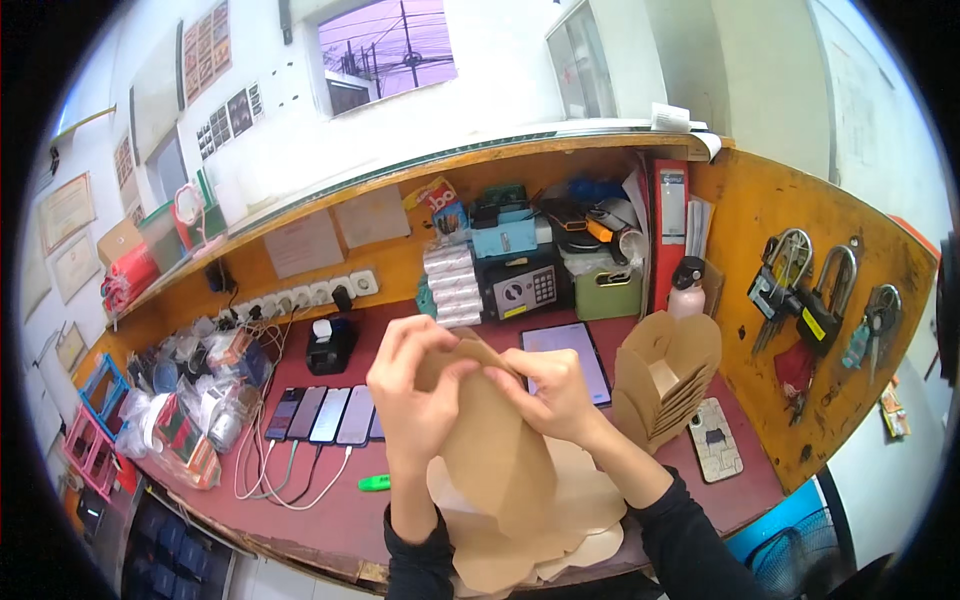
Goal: The person folds and assembles multiple cardboard food boxes by hand on a workspace, stacking each completed box onto a pile.
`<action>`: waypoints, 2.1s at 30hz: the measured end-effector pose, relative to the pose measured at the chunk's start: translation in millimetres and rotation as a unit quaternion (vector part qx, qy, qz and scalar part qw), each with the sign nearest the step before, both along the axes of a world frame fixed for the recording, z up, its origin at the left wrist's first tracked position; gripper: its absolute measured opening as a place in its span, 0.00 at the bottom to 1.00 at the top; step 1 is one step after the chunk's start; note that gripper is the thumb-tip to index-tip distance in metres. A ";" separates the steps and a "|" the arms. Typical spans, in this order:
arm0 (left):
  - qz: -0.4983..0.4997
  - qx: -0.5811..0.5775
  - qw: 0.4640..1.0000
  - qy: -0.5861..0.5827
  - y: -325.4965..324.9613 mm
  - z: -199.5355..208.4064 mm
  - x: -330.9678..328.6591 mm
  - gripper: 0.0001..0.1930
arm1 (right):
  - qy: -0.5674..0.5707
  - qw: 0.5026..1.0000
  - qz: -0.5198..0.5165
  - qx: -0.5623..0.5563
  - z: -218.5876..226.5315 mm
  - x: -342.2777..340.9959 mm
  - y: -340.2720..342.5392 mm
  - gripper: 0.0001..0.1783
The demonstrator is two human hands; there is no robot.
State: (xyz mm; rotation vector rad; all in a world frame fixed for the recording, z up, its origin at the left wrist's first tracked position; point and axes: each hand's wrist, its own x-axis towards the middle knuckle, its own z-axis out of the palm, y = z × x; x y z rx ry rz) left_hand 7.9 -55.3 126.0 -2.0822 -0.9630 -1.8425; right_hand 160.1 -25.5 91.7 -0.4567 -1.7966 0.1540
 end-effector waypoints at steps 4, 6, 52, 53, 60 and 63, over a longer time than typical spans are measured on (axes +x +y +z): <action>-0.056 -0.018 0.998 -0.030 12.1 -12.9 0.7 0.08 | -0.085 0.996 -0.009 -0.010 6.8 10.8 5.2 0.08; -0.088 -0.075 0.991 -0.073 17.8 -22.2 2.2 0.06 | -0.032 0.998 0.037 -0.033 5.3 12.2 11.2 0.10; -0.372 -0.346 0.776 -0.374 8.4 -42.8 -8.7 0.23 | 0.181 0.965 -0.055 0.180 7.8 17.8 6.9 0.11; -0.395 -0.341 0.760 -0.387 8.1 -42.2 -9.6 0.23 | 0.157 0.963 -0.053 0.211 10.5 19.6 7.3 0.12; -0.379 -0.390 0.765 -0.346 -2.4 -35.0 -3.4 0.28 | -0.065 0.964 -0.110 0.234 8.8 36.5 -5.0 0.08; -0.413 -0.408 0.752 -0.311 -2.0 -33.5 0.8 0.30 | -0.050 0.974 -0.042 0.217 14.1 45.5 -2.7 0.06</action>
